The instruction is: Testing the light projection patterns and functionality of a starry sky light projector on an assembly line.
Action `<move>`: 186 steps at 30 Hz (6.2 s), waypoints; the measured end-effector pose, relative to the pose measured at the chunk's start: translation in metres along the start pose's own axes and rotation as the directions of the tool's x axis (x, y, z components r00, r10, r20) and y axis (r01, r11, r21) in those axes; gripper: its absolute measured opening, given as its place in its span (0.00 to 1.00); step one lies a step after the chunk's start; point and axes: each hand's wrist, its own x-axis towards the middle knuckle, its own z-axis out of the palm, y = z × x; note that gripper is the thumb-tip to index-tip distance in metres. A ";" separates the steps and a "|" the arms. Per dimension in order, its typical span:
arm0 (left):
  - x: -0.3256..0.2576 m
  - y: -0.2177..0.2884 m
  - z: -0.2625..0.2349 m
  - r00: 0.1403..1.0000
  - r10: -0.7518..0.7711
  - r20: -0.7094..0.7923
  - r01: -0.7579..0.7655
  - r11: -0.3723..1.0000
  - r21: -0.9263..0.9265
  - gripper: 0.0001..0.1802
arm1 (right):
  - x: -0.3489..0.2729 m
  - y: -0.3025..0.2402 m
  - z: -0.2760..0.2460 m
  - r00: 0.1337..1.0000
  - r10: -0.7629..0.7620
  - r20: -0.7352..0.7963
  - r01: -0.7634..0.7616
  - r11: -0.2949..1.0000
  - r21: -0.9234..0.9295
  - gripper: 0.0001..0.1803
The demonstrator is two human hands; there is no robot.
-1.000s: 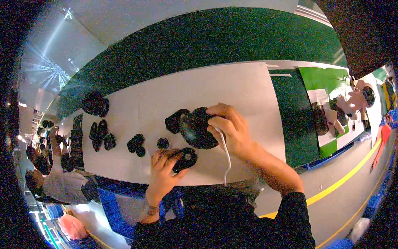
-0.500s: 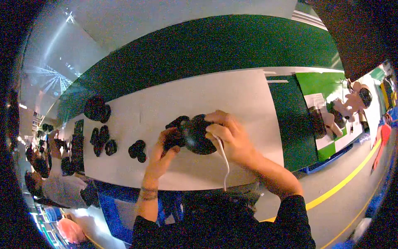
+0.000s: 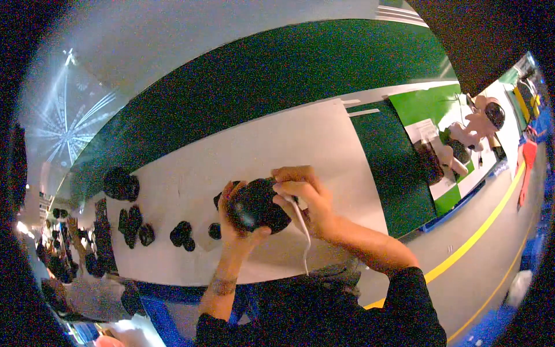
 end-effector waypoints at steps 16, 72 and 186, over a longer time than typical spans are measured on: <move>-0.010 -0.007 0.003 0.963 0.265 0.057 -0.265 0.964 -0.001 0.70 | 0.006 0.016 -0.015 0.970 0.217 0.111 -0.222 0.975 0.026 0.11; -0.010 0.000 0.004 0.936 0.334 0.111 -0.348 0.926 0.149 0.63 | 0.008 0.014 -0.021 0.988 0.050 0.147 -0.043 0.998 -0.055 0.10; 0.203 -0.034 -0.233 0.857 -0.098 -0.505 0.110 0.994 -0.007 0.43 | -0.009 0.015 -0.001 0.976 0.087 0.198 -0.051 0.982 -0.181 0.07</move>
